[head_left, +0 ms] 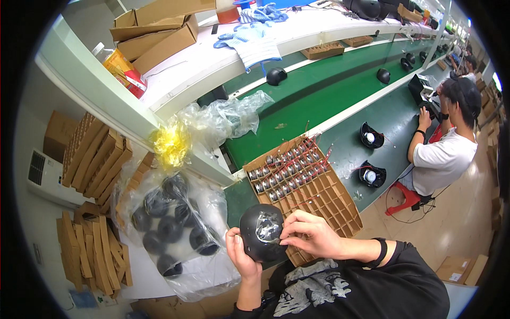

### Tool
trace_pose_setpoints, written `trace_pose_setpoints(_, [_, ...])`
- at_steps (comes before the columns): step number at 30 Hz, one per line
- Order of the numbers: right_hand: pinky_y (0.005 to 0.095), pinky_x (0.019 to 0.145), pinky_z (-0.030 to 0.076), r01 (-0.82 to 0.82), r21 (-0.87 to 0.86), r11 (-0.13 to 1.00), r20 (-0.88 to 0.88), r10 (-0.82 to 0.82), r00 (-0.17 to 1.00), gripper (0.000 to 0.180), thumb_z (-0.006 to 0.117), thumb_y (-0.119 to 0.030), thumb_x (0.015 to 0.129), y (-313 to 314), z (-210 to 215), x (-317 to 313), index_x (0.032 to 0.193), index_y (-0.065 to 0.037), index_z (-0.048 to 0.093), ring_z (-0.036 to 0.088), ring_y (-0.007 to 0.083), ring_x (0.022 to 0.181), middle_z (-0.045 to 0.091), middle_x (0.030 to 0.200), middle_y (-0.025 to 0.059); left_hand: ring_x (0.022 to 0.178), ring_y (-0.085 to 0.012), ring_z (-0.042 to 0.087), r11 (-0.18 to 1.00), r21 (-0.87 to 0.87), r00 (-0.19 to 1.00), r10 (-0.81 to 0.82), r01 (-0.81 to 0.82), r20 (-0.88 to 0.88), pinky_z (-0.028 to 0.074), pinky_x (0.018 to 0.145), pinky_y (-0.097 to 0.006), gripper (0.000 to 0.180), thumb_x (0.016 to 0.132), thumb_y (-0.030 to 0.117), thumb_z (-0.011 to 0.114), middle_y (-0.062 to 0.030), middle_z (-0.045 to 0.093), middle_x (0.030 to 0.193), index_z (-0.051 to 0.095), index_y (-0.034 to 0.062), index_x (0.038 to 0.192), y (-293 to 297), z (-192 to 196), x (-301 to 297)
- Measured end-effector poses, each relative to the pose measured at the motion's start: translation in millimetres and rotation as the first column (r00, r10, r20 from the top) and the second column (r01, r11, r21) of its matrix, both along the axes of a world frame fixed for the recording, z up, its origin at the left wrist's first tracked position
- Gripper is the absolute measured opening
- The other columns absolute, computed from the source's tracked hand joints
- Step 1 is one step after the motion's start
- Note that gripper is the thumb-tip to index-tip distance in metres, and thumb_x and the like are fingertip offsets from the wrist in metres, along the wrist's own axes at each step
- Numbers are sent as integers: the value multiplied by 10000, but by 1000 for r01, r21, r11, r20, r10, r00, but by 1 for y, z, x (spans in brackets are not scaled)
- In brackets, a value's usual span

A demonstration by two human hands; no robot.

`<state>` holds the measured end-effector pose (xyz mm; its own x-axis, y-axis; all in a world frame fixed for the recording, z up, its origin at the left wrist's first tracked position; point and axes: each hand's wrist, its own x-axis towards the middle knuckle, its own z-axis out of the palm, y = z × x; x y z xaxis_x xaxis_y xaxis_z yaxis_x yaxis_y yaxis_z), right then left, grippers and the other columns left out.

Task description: Assembling small electronic cooling fans by pressing housing components and motors together at a factory workbench.

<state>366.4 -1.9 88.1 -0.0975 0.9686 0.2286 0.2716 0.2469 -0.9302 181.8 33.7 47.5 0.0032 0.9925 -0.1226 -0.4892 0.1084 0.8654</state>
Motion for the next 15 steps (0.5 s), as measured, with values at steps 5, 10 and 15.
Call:
trace_pose_setpoints(5, [322, 701, 484, -58, -43, 997, -2, 58, 998, 117, 686, -30, 784, 7, -5, -2, 869, -19, 606, 576, 227, 835, 557, 908, 91, 843, -135, 572, 992, 101, 993, 79, -71, -84, 485, 750, -277, 132, 955, 158, 438, -72, 577, 926, 449, 48, 1027, 2, 1, 2])
trace_pose_setpoints(10, [366, 765, 444, -44, 208, 977, 359, -35, 933, 145, 602, -39, 813, -2, -15, -23, 931, 8, 532, 514, 299, 867, 506, 939, 133, 861, -136, 568, 948, 313, 972, 118, -50, -204, 477, 768, -268, 223, 901, 99, 549, -104, 581, 963, 417, 40, 1072, 11, -17, -6])
trace_pose_setpoints(15, [369, 793, 449, -34, 219, 975, 392, -56, 918, 161, 614, -47, 811, -4, -8, -28, 935, 7, 527, 525, 299, 919, 512, 978, 140, 854, -142, 561, 919, 382, 963, 185, -99, -196, 464, 761, -255, 339, 857, 161, 633, -114, 568, 986, 412, 24, 1075, 8, -14, -14])
